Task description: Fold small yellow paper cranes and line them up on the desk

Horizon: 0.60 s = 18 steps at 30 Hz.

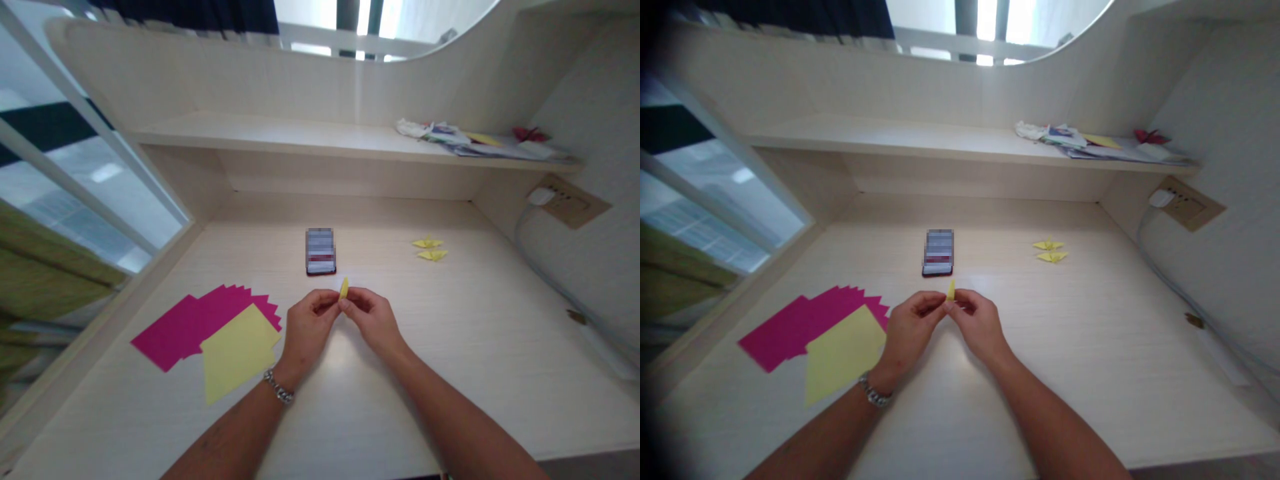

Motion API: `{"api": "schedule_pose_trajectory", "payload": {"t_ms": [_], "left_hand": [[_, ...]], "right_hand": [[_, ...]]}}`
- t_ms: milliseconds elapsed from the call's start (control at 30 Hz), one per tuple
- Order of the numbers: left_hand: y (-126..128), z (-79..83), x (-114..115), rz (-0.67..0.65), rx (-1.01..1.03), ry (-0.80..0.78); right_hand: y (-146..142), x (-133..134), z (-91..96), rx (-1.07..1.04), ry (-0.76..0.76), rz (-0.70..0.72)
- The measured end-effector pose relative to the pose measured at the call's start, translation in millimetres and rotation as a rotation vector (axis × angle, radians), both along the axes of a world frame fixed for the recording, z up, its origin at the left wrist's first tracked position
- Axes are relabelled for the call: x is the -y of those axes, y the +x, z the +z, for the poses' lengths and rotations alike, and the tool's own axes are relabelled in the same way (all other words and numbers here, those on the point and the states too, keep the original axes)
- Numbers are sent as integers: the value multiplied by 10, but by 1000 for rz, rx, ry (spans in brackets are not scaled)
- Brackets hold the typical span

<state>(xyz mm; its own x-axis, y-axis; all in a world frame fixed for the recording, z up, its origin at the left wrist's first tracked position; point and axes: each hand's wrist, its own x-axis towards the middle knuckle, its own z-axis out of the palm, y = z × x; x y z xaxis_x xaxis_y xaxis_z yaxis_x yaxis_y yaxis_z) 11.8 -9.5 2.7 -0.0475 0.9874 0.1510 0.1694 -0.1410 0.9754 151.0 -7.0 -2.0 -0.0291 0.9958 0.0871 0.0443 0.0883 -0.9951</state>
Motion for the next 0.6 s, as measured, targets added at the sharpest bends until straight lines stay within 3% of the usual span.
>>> {"api": "schedule_pose_trajectory", "payload": {"t_ms": [100,333,600], "left_hand": [[15,-3,15,-95,4,-3],[-29,26,-45,-1,2,-19],[-35,-13,-81,-46,97,-90]], "right_hand": [[20,-40,-52,-96,-36,44],[21,-39,0,-293,-229,113],[51,-57,-61,-212,-161,-8]]}}
